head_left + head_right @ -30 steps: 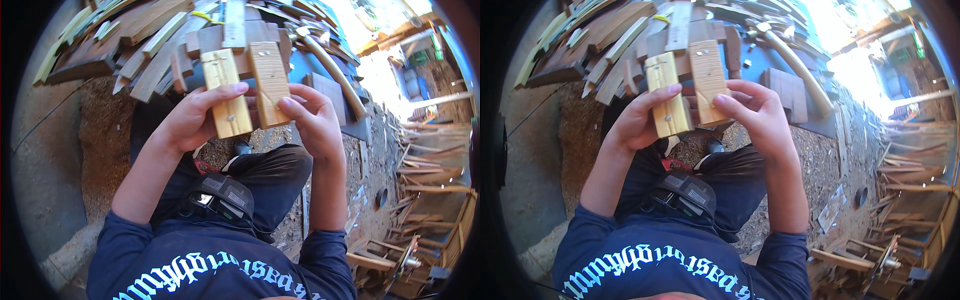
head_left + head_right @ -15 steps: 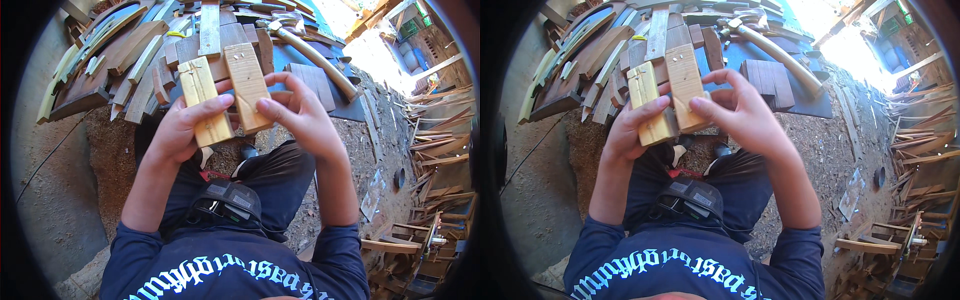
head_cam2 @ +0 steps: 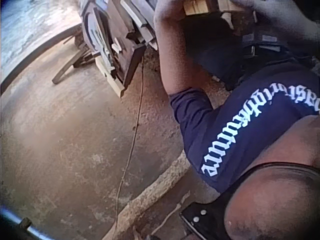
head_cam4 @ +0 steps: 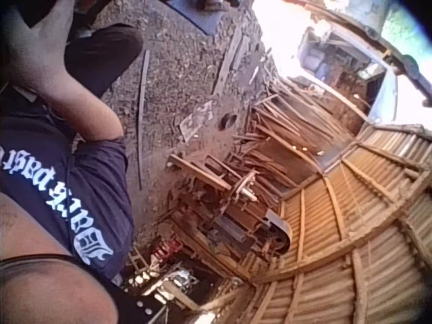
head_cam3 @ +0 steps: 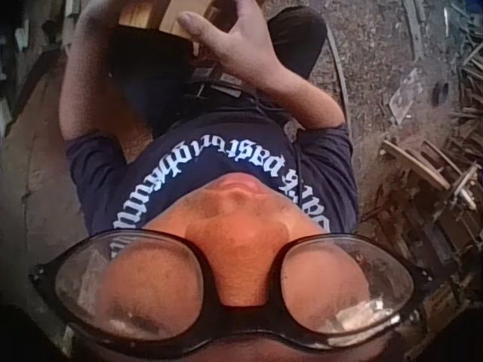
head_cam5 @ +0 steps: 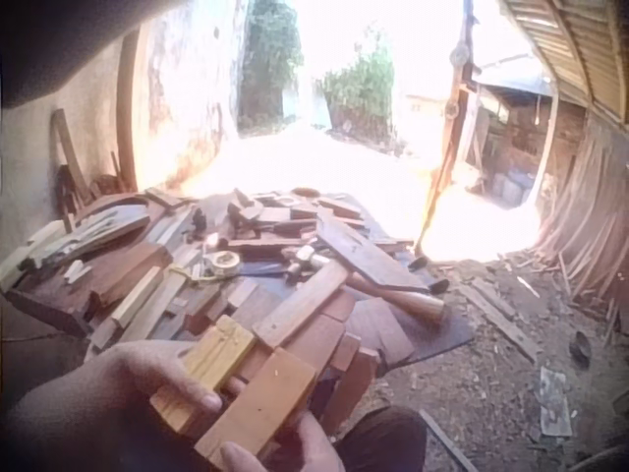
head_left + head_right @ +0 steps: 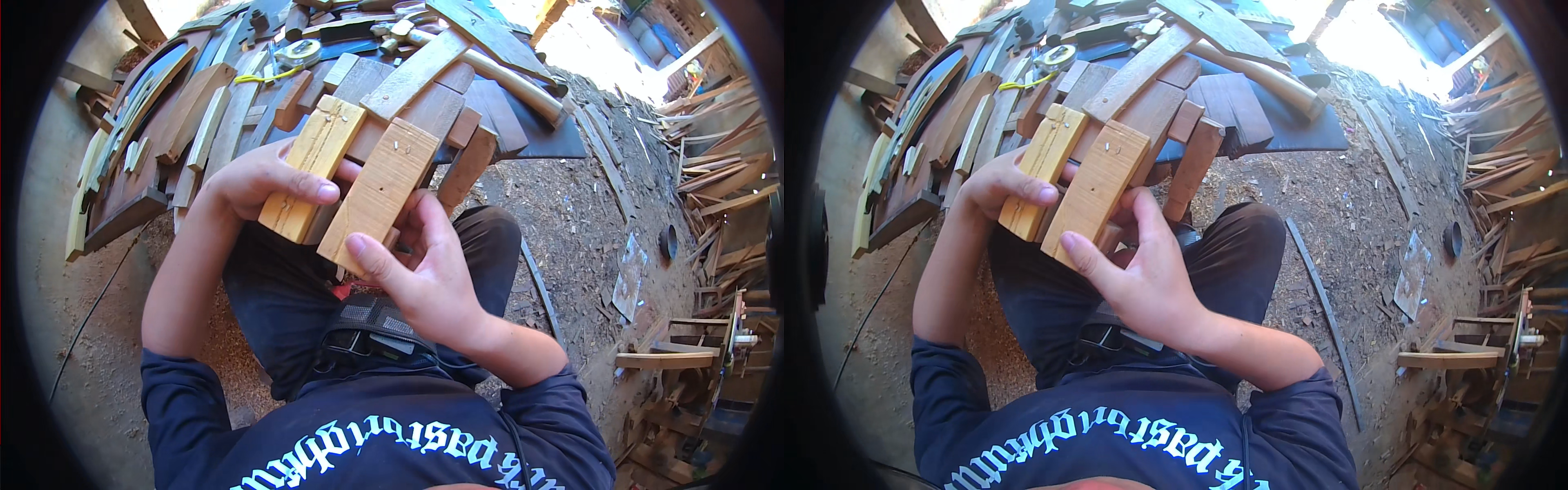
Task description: Assemble a small wooden toy robot or figure using wooden blocks, a hammer, and glue.
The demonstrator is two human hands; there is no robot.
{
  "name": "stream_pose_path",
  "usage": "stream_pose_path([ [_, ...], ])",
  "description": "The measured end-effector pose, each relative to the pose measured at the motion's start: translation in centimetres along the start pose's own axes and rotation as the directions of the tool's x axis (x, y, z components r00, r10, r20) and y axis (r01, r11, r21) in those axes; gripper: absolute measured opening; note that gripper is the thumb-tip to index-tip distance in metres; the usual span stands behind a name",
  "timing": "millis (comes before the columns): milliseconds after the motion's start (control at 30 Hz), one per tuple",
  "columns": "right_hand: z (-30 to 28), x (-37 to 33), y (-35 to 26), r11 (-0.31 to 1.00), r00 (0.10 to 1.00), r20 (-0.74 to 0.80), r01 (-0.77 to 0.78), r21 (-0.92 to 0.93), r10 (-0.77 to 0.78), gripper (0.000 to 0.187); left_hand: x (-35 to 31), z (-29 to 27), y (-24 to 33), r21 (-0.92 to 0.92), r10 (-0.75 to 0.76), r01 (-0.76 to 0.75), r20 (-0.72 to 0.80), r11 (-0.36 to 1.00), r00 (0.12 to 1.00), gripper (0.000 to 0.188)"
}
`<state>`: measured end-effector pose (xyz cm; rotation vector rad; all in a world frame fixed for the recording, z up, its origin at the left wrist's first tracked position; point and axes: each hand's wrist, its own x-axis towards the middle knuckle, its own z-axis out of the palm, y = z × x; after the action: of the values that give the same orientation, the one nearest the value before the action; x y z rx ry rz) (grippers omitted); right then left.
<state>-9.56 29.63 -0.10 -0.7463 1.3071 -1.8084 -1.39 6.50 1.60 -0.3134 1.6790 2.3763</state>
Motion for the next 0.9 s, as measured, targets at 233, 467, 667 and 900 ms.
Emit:
stream_pose_path([
  [233,0.1,0.7,0.8,0.998,0.999,-0.021,-0.048,0.033,0.049,0.052,2.5,-2.3,0.8,0.075,-0.145,0.139,0.077,0.987,0.987,0.052],
  [467,3.8,1.3,4.0,0.972,0.984,-0.172,-0.004,0.235,0.046,0.053,4.1,-5.8,2.3,0.314,-0.212,0.157,0.15,0.936,0.966,0.049],
  [667,5.3,5.0,5.2,0.917,0.963,-0.235,-0.025,0.398,0.128,0.043,7.7,-7.5,7.0,0.659,-0.321,0.233,0.014,0.715,0.947,0.052],
  [900,3.8,6.5,6.4,0.867,0.934,-0.26,-0.093,0.489,0.246,0.037,5.3,-7.2,4.7,0.971,0.312,0.049,-0.123,0.233,0.942,0.056],
])
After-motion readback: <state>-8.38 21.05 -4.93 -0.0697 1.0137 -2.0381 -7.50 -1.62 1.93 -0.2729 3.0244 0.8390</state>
